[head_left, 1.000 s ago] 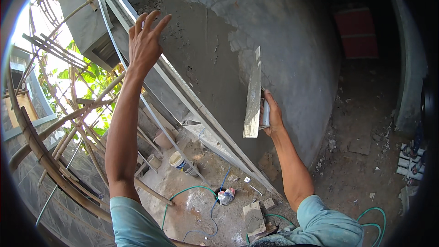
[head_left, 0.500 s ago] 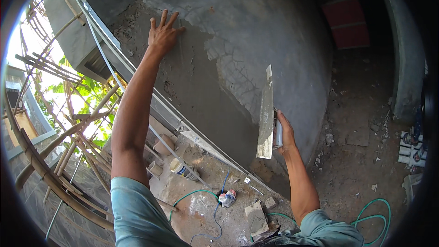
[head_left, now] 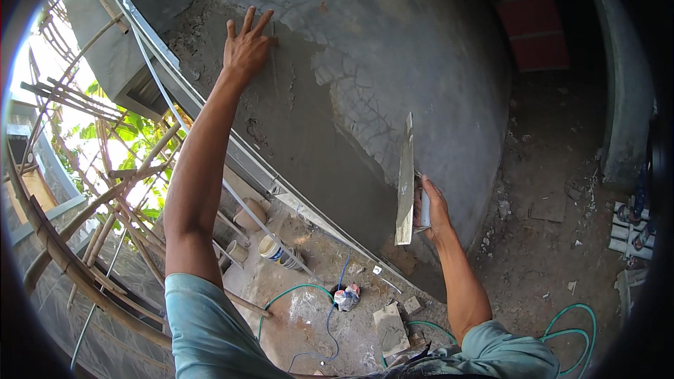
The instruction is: The person scoops wet cement from a bucket with a hand trowel, transfers it to a hawk, and applies it to a vertical wall. They smooth the surface with the trowel, repeating the process to cover additional areas.
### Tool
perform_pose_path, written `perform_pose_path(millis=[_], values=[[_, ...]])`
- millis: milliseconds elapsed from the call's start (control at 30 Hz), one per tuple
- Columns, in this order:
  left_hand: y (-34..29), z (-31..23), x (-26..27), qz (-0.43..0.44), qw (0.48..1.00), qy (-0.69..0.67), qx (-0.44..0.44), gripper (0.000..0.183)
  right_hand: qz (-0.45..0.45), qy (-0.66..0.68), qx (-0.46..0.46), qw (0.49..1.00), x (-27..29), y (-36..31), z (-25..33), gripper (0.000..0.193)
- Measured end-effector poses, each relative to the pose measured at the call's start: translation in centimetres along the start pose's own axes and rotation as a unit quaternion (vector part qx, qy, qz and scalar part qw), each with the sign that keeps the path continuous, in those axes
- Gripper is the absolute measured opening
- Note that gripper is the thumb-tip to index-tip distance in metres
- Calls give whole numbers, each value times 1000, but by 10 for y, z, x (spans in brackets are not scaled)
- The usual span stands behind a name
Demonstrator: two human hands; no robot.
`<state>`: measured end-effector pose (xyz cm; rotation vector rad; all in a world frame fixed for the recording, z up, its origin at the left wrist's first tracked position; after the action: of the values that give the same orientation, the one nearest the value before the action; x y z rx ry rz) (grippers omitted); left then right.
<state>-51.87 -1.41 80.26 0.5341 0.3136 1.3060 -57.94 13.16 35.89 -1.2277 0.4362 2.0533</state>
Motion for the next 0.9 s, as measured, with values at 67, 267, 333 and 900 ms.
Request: perform_pose_path(millis=[67,267,333,900], values=[[-2,0,-3,-2,1000,-1,3,40,-10,-1,-6,1000,1,2,-4,35],[-10,3,30,-27,999,5,24,40,-4,9,-11,1000,0,-1,-3,35],[-34,11,57,-39,998,14,44,40,23,11,7,1000,-9,-4,-5,34],[-869,-342,116,475,417,-306,712,50,74,-244,487,836,-304,-20,-22,29]])
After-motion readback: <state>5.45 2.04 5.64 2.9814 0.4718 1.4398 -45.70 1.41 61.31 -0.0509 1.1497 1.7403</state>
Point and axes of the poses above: each hand's wrist, its own y-axis towards the middle knuckle, its own x-axis out of the back of the hand, z = x × y, the point moved 3 cm from there along y, towards the middle knuckle, and after that the axes turned 13 degrees about -z, right-handed, at the moved point
